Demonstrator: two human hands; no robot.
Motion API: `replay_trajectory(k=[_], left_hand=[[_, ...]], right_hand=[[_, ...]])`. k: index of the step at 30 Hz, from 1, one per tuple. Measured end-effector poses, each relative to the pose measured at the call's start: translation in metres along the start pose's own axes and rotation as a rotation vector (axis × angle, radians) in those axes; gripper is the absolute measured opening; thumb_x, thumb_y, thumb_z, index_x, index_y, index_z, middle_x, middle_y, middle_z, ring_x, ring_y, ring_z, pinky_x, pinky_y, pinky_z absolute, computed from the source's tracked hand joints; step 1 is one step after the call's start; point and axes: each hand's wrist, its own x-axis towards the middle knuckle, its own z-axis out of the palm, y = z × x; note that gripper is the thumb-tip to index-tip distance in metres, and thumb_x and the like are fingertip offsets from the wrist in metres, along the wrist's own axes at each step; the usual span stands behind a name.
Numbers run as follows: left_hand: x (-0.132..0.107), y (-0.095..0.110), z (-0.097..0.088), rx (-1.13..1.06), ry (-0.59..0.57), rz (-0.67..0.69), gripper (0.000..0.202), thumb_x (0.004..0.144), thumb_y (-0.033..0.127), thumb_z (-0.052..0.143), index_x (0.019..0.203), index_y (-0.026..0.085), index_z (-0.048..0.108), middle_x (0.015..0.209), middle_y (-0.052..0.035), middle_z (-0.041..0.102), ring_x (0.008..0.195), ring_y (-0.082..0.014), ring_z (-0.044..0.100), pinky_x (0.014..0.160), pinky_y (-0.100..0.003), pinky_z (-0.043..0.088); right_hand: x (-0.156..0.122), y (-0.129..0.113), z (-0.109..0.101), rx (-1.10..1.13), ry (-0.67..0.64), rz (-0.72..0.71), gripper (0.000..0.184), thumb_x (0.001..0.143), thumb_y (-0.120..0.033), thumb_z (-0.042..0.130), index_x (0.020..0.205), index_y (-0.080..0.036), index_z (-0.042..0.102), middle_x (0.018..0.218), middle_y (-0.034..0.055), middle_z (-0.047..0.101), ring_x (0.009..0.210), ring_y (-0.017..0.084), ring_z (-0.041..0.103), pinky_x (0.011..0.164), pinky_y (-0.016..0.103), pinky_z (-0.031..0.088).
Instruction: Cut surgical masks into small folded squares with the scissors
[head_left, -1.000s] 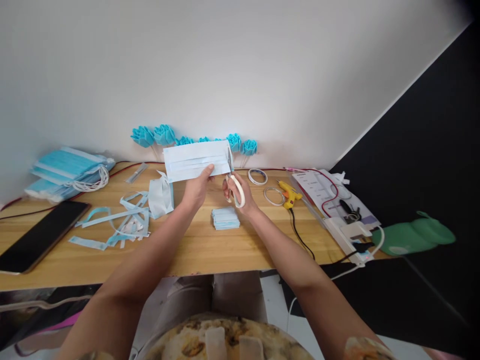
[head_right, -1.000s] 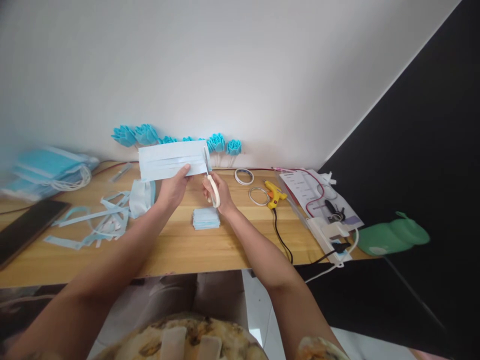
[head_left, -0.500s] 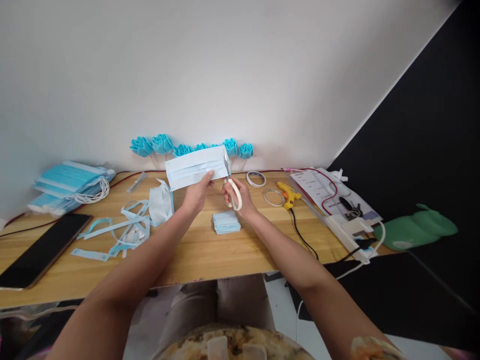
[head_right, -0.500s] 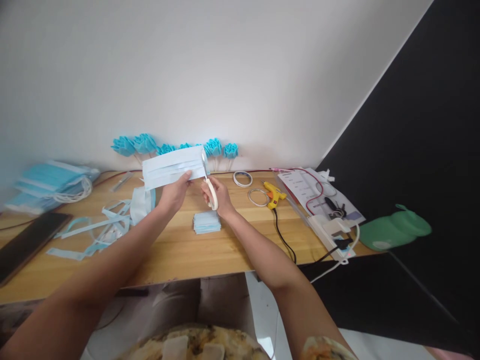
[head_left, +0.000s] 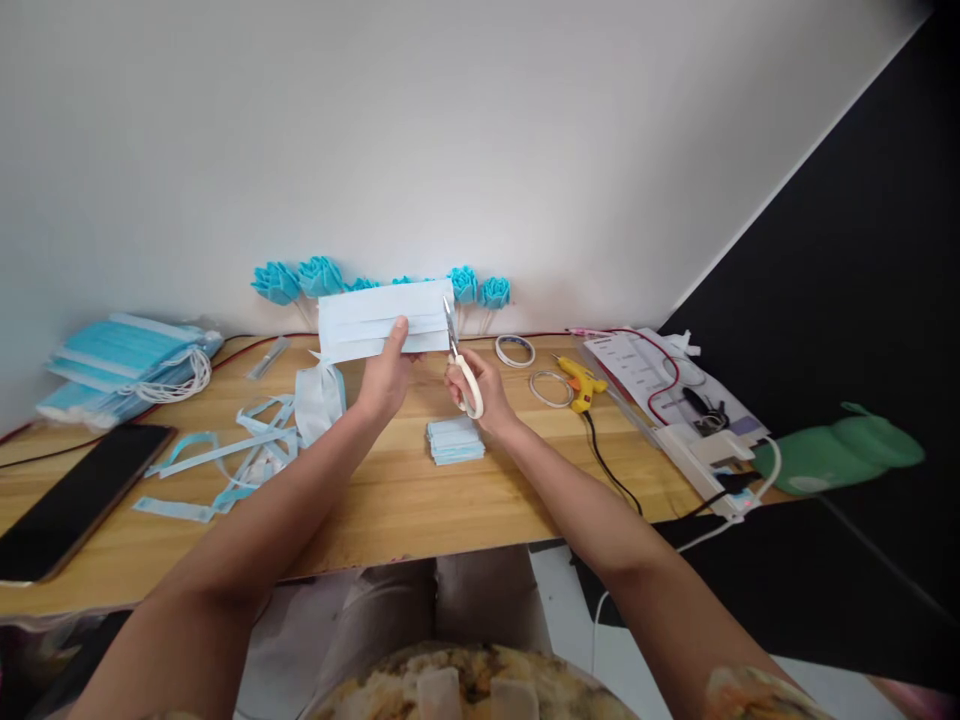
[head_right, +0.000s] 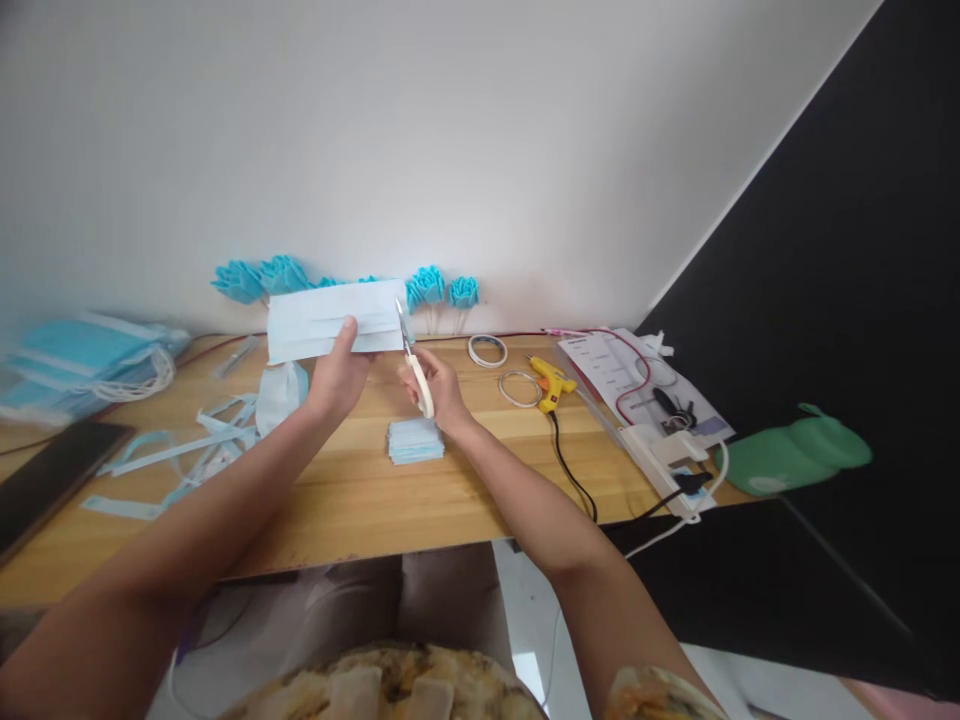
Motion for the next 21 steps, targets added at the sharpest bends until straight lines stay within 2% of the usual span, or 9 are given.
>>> replay_trajectory(k=[4, 9, 11, 15, 21], left_hand=[[0.005, -0.003, 0.003, -0.043, 0.045, -0.03, 0.037, 0.082, 0.05, 0.081, 0.101, 0.021, 0.069, 0.11, -0.0052, 0.072, 0.082, -0.0159, 0.063, 0.059, -0.025, 0.043], [0.001, -0.013, 0.003, -0.097, 0.003, -0.091, 0.034, 0.081, 0.048, 0.083, 0.096, 0.02, 0.07, 0.096, -0.0037, 0.072, 0.072, -0.0139, 0.06, 0.056, -0.026, 0.043], [0.0, -0.015, 0.002, -0.106, -0.014, -0.096, 0.035, 0.08, 0.047, 0.083, 0.096, 0.019, 0.07, 0.092, -0.0028, 0.071, 0.07, -0.013, 0.059, 0.055, -0.026, 0.043], [0.001, -0.015, 0.001, -0.064, -0.006, -0.095, 0.041, 0.08, 0.051, 0.083, 0.1, 0.018, 0.069, 0.098, -0.005, 0.072, 0.073, -0.0142, 0.06, 0.056, -0.026, 0.042], [-0.001, -0.017, -0.002, 0.019, -0.029, -0.081, 0.049, 0.076, 0.057, 0.085, 0.102, 0.019, 0.069, 0.098, -0.0052, 0.069, 0.073, -0.0138, 0.057, 0.06, -0.026, 0.045]], right_hand=[[0.001, 0.0, -0.004, -0.033, -0.075, -0.018, 0.052, 0.072, -0.062, 0.079, 0.095, -0.022, 0.057, 0.068, -0.007, 0.059, 0.049, 0.006, 0.05, 0.045, 0.021, 0.039], [0.0, 0.001, -0.009, -0.1, -0.102, -0.091, 0.054, 0.076, -0.071, 0.072, 0.089, -0.022, 0.054, 0.073, -0.0051, 0.057, 0.057, 0.008, 0.052, 0.051, 0.023, 0.042], [0.001, 0.003, -0.01, -0.092, -0.093, -0.098, 0.054, 0.077, -0.073, 0.07, 0.088, -0.023, 0.053, 0.073, -0.0047, 0.056, 0.06, 0.009, 0.052, 0.052, 0.024, 0.042], [0.001, 0.003, -0.01, -0.092, -0.079, -0.086, 0.057, 0.078, -0.076, 0.067, 0.087, -0.022, 0.053, 0.074, -0.0037, 0.056, 0.062, 0.01, 0.053, 0.054, 0.025, 0.042], [-0.001, 0.0, -0.011, -0.113, -0.079, -0.122, 0.055, 0.08, -0.075, 0.067, 0.089, -0.023, 0.053, 0.072, -0.0046, 0.056, 0.06, 0.01, 0.052, 0.055, 0.026, 0.041]])
